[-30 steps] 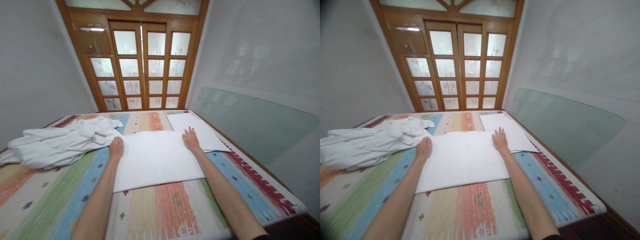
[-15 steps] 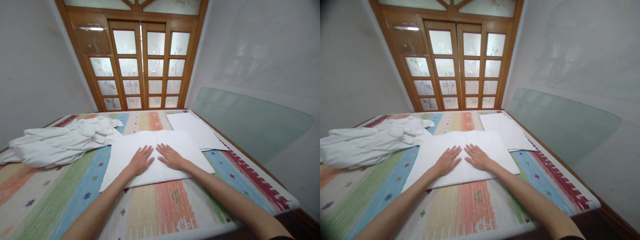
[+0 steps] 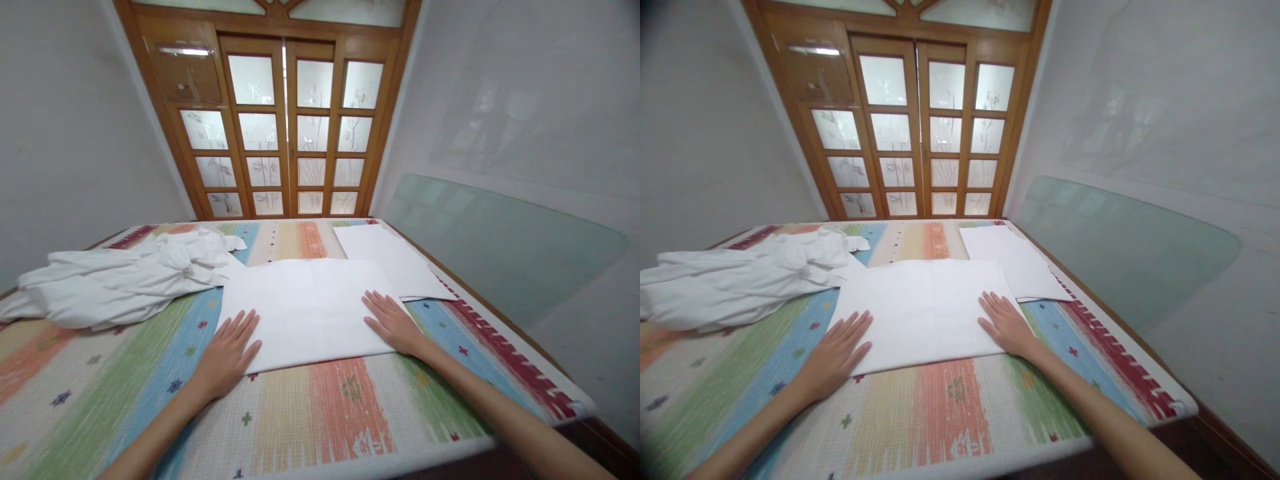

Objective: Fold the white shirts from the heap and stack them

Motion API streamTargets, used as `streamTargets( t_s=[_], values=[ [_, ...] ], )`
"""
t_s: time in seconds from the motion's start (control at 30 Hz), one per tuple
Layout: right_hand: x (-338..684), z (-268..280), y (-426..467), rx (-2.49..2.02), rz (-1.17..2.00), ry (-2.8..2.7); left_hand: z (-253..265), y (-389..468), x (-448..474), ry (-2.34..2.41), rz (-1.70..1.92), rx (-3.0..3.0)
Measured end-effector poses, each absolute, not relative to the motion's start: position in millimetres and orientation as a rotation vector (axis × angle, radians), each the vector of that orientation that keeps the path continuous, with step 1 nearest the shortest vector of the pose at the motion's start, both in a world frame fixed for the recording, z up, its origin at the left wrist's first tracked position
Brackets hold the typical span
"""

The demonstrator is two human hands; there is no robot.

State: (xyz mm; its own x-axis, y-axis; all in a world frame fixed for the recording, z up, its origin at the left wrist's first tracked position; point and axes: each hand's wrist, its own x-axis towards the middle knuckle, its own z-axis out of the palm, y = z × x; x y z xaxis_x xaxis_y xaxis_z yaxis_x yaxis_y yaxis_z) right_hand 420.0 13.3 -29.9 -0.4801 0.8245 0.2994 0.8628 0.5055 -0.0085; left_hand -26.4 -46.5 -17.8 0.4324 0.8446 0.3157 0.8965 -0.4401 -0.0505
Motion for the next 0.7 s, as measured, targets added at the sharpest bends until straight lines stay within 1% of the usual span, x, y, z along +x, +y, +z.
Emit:
streamTargets(
  t_s=[0.2, 0.37, 0.53, 0.7],
  values=[
    [429.4, -27.4, 3.2, -1.435, -0.153, -2.509, -26.8, -76.9, -39.7, -1.641, -0.318, -2.303],
    [410.8, -23.5, 6.8, -1.505, -0.108, -2.544, -27.6, -78.9, -27.1, -1.728, -0.243, -2.258],
    [354.8, -15.5, 2.3, -1.305, -0.018, -2.654, -16.9, -59.3, 14.6, -1.739, -0.17, -2.471],
    [296.4, -10.1, 7.2, -1.083, 0.04, -2.681, -11.0, -20.7, 68.8, -1.563, -0.314, -2.648]
  ],
)
